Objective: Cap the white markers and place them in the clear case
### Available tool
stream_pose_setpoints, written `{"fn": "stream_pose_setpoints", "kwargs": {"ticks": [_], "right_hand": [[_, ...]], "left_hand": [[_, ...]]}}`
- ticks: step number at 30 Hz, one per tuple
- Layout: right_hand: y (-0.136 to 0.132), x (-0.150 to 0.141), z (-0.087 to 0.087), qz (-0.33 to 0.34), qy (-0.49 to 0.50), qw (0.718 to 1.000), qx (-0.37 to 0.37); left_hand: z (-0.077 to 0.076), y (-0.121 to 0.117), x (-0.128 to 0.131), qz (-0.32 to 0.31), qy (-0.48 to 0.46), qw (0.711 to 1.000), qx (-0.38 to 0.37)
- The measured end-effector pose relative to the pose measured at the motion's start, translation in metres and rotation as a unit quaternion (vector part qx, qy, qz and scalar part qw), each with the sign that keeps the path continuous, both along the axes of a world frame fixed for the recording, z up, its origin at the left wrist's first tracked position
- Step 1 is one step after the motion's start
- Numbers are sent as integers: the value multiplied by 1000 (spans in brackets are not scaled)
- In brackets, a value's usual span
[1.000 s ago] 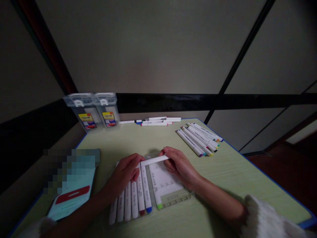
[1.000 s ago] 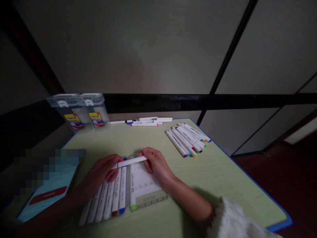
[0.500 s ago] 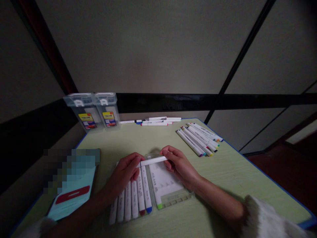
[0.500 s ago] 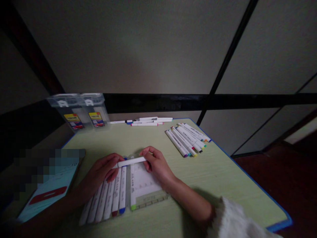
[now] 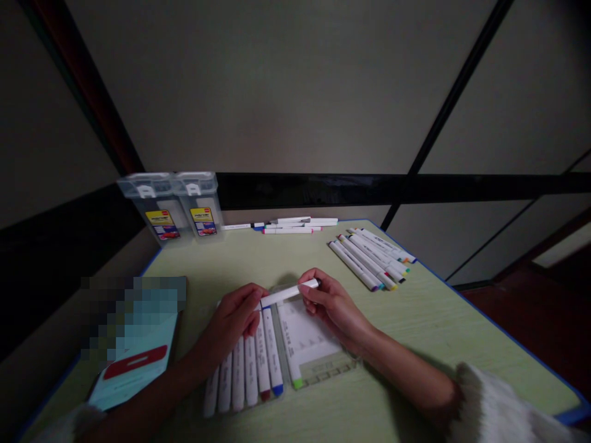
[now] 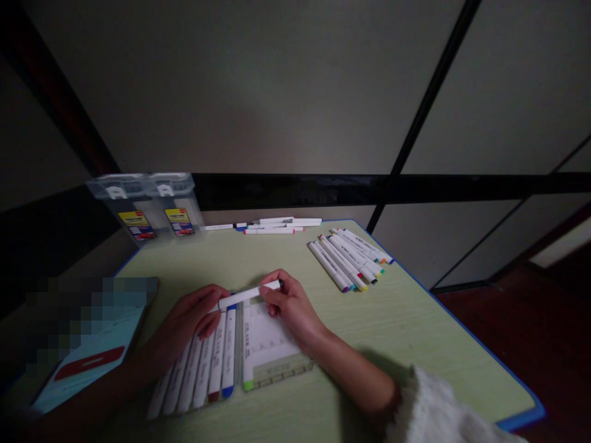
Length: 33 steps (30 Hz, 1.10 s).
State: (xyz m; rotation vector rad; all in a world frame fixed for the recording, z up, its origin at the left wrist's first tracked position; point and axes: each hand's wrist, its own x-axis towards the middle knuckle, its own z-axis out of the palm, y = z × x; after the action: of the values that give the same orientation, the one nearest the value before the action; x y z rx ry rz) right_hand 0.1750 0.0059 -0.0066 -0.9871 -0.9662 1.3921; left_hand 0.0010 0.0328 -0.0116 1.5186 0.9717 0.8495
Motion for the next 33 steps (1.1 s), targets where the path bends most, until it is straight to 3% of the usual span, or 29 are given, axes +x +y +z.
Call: {"fn": "stream_pose_setpoints", "kwargs": {"ticks": [17,33], "right_hand": [[-3,-1,4,23,-19,1000,0],[-3,-2,7,16,-21,1000,-14]], "left_hand": [[6,-6,3,69,-10,997,-42],[10,-4,3,43,55,998,-7]]}}
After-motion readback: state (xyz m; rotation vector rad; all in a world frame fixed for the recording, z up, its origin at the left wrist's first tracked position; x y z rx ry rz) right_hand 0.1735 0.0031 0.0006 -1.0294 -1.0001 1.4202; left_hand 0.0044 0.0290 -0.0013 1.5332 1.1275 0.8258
